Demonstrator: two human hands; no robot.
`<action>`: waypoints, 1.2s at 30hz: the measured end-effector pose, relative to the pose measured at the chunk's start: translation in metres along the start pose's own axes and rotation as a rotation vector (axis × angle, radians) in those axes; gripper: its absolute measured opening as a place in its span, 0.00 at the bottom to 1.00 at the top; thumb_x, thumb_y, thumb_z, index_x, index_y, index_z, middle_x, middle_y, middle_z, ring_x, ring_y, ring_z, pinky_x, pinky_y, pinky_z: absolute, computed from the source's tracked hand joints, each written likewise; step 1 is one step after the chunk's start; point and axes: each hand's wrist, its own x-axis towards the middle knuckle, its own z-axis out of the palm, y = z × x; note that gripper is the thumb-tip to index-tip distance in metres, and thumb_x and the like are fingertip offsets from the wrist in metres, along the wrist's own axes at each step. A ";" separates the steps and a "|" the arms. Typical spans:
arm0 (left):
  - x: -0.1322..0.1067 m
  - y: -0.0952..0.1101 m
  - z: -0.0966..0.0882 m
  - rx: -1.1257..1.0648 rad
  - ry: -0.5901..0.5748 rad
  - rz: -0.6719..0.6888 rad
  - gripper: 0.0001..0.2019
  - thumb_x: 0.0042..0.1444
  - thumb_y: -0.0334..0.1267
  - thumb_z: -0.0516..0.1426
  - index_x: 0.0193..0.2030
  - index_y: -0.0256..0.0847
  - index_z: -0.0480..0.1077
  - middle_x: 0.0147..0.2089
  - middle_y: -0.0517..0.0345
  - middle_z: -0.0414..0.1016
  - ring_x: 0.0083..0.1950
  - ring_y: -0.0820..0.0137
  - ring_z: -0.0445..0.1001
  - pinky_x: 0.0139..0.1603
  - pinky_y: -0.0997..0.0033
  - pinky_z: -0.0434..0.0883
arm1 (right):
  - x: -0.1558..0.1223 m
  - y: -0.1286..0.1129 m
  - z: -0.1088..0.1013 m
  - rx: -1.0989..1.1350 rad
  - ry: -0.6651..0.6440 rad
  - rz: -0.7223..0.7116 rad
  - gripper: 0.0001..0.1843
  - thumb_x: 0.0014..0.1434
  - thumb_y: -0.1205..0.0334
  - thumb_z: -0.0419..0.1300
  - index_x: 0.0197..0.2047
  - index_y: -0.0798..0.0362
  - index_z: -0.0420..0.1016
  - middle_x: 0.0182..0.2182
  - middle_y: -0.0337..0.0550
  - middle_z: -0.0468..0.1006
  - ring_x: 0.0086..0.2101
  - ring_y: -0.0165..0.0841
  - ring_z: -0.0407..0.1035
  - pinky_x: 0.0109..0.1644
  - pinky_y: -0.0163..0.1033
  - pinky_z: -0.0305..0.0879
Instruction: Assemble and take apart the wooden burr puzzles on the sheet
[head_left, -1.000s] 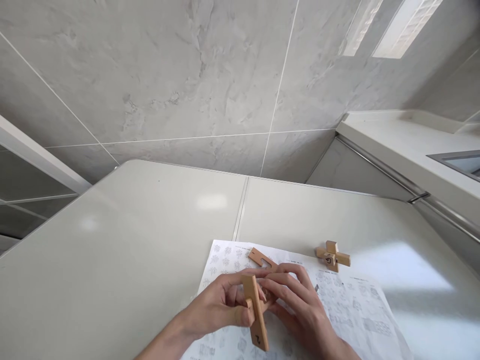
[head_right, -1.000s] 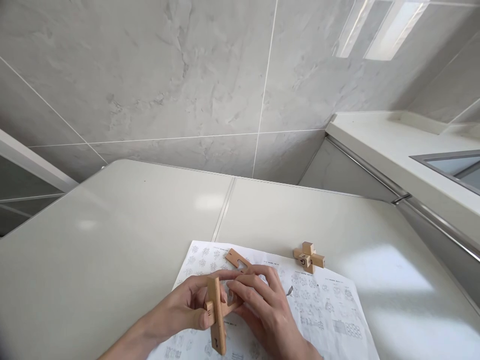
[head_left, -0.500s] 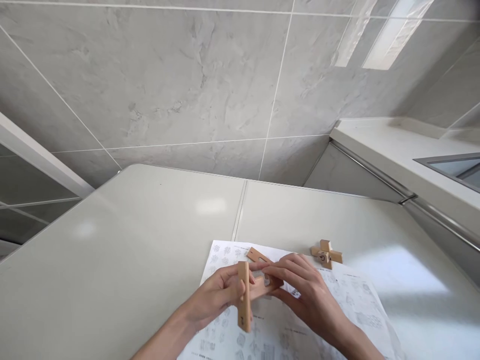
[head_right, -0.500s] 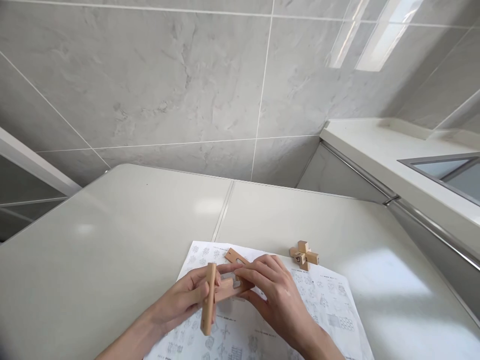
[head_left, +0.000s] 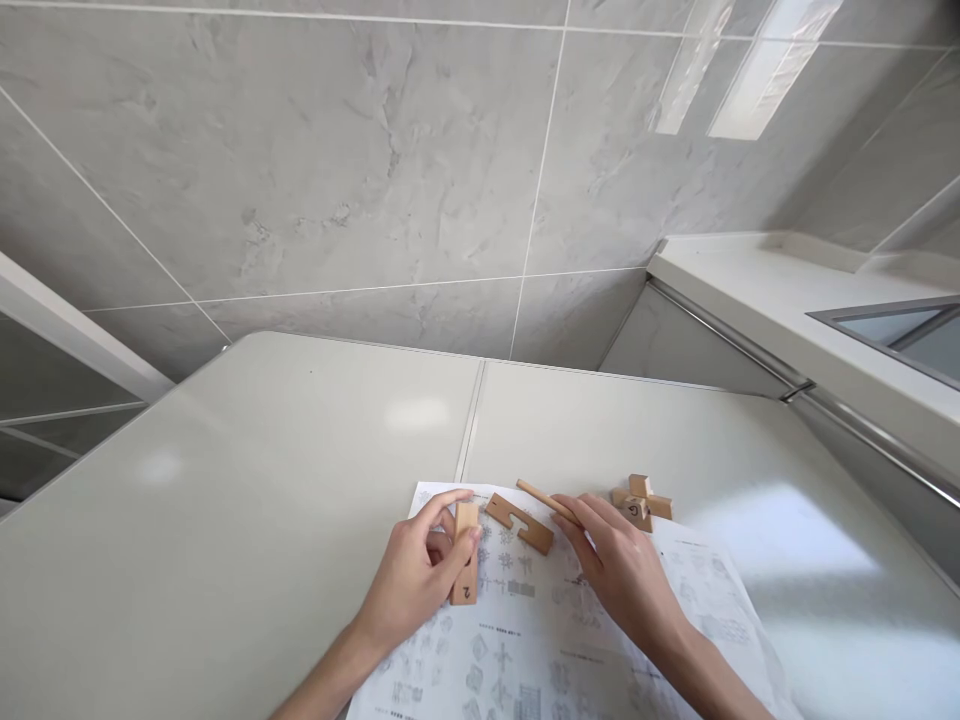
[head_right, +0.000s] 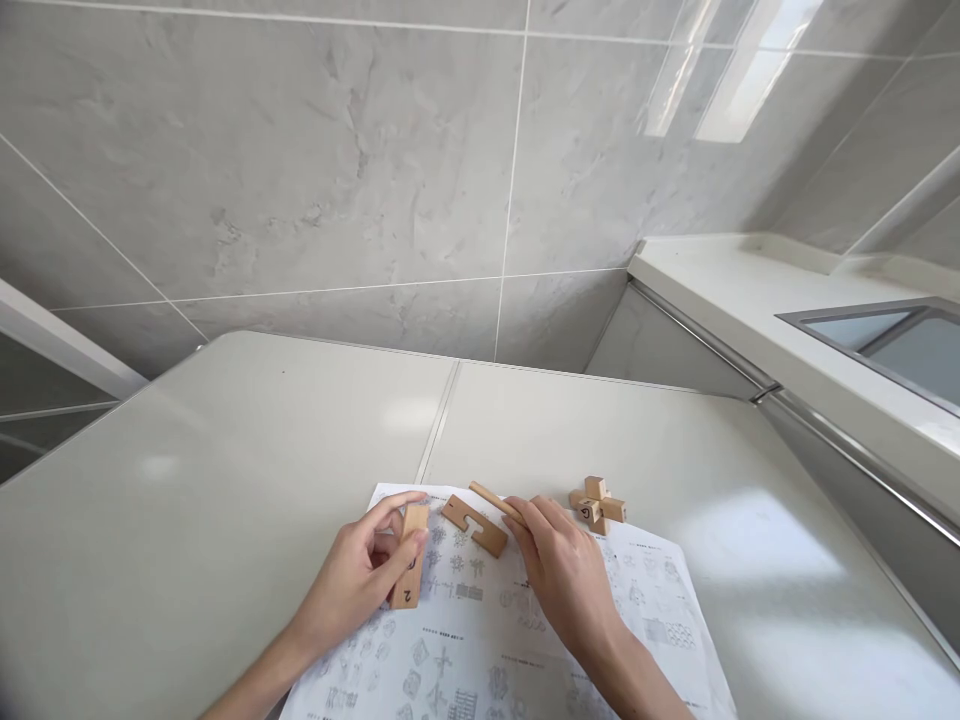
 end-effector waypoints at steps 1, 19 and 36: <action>-0.001 -0.001 0.001 0.053 0.031 0.036 0.22 0.69 0.55 0.58 0.61 0.43 0.72 0.26 0.69 0.61 0.25 0.72 0.62 0.27 0.73 0.62 | -0.001 0.000 0.002 -0.011 0.007 0.006 0.21 0.82 0.51 0.45 0.49 0.48 0.77 0.32 0.41 0.78 0.29 0.38 0.74 0.28 0.39 0.66; 0.005 -0.021 0.009 0.650 0.234 0.339 0.12 0.74 0.41 0.52 0.43 0.46 0.75 0.25 0.62 0.67 0.30 0.63 0.72 0.36 0.65 0.70 | -0.007 0.005 0.025 -0.133 -0.037 -0.207 0.25 0.81 0.60 0.47 0.77 0.50 0.59 0.44 0.52 0.73 0.42 0.45 0.72 0.42 0.50 0.77; -0.008 -0.028 0.006 0.523 -0.170 0.385 0.59 0.52 0.56 0.75 0.82 0.58 0.44 0.84 0.42 0.45 0.81 0.35 0.54 0.69 0.32 0.73 | -0.012 -0.018 0.024 0.002 -0.084 -0.176 0.19 0.79 0.64 0.49 0.69 0.50 0.66 0.46 0.51 0.74 0.44 0.45 0.74 0.44 0.51 0.80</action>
